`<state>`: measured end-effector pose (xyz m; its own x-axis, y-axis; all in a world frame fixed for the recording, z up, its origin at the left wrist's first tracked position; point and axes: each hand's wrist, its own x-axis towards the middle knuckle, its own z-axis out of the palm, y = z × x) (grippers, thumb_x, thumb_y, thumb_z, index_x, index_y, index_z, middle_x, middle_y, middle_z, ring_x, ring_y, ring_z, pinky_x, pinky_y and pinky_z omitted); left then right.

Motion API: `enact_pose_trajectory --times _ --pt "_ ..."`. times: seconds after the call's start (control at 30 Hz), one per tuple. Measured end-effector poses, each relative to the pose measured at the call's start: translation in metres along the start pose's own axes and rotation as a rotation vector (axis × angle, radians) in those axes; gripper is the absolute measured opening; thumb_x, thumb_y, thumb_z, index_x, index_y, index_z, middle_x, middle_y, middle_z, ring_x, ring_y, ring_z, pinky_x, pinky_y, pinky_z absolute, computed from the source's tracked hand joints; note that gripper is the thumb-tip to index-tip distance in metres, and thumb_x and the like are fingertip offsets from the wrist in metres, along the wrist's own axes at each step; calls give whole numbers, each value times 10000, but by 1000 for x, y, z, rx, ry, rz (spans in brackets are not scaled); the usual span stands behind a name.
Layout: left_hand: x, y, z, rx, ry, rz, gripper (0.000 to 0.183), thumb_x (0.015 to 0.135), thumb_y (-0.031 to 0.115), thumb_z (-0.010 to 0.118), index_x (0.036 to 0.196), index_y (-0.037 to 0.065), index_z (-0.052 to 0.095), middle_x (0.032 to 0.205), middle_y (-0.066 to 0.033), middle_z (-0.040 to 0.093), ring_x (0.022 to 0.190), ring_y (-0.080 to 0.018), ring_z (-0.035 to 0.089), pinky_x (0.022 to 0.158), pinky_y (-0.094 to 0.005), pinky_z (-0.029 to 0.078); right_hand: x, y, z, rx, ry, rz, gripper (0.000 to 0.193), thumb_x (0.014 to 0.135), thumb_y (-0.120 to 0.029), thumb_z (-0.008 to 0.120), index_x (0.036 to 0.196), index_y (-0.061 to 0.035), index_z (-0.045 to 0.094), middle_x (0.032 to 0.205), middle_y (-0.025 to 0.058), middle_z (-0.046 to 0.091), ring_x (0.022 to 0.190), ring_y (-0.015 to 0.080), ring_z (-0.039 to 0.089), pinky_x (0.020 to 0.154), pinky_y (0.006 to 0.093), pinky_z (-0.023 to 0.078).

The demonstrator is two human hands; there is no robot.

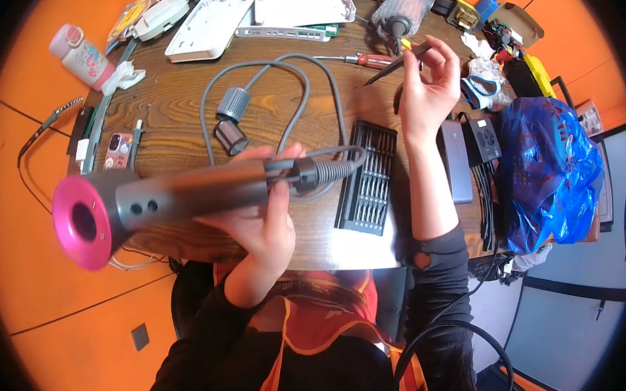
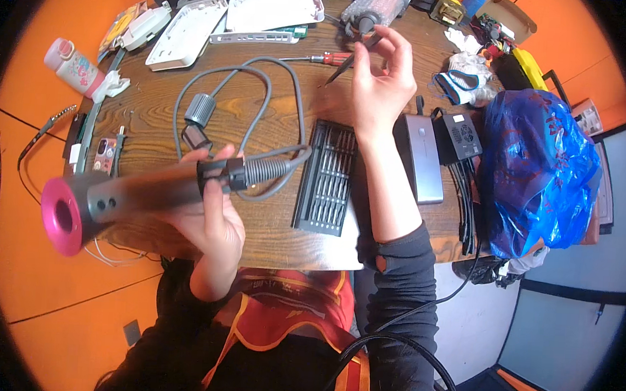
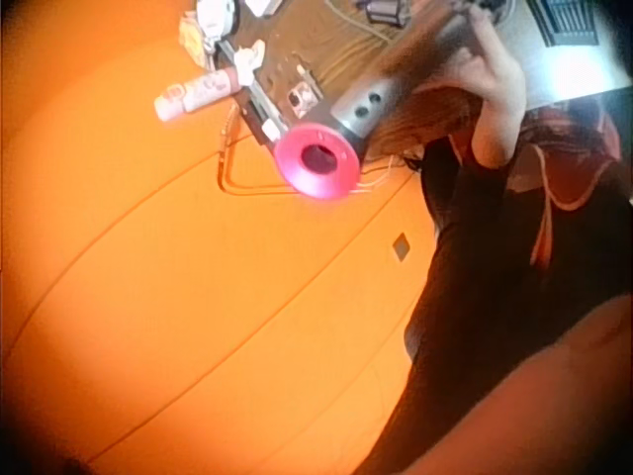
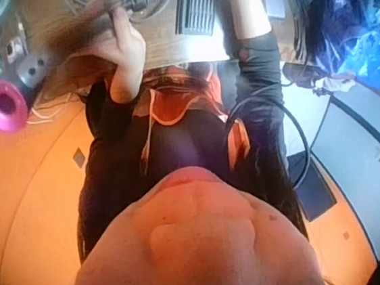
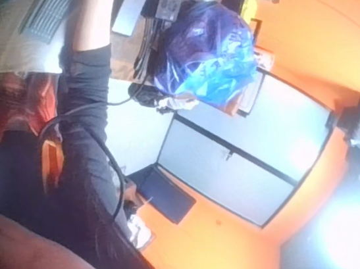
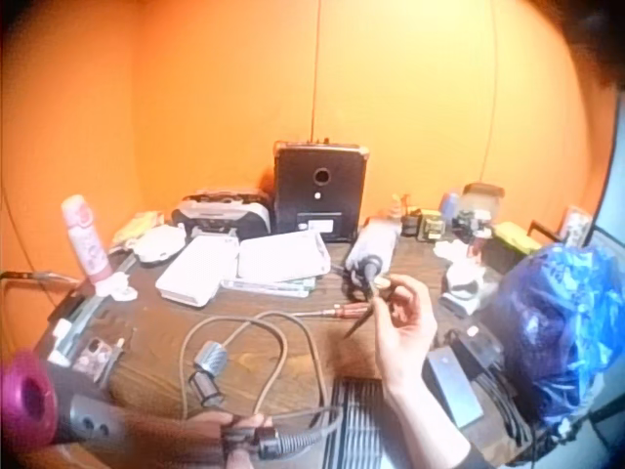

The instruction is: The person uses a screwdriver to pry open the casing of a hair dryer, removes the outer shell, and exposes the internal components. They then use a yellow-handled screwdriver to unscrew parts of the internal assembly.

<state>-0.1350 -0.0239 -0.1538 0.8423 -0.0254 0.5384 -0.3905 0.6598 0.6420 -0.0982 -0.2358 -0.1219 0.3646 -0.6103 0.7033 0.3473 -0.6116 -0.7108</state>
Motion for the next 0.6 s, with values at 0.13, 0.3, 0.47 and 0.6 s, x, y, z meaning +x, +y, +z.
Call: enact_pose_trajectory --times 0.13,0.3,0.47,0.6 --pt "-5 7 -1 111 -24 -35 419 786 -35 471 1150 -24 264 1094 -211 494 954 -281 573 884 -369 448 -1 20 1 4 21 19 325 769 25 627 1063 -52 514 890 62 631 845 94 597 626 206 473" --pt "-3 12 -8 322 -180 17 395 785 18 501 1126 -55 317 1085 -217 516 929 -257 577 843 -309 462 3 32 -4 143 151 208 325 769 14 631 1056 -32 485 838 53 599 767 89 568 666 211 447" --pt "-6 13 -1 354 -33 68 203 766 -10 473 967 -36 463 995 -196 579 885 -232 529 784 -282 485 0 43 -7 44 200 197 328 765 3 635 1050 -31 476 833 51 556 733 95 556 649 207 445" --pt "-2 26 -16 725 -298 117 448 787 -20 436 1194 63 267 1070 -193 506 913 -227 564 822 -373 491 -2 50 -6 -31 227 221 332 757 -18 650 1043 -37 481 816 50 564 721 95 552 635 208 442"
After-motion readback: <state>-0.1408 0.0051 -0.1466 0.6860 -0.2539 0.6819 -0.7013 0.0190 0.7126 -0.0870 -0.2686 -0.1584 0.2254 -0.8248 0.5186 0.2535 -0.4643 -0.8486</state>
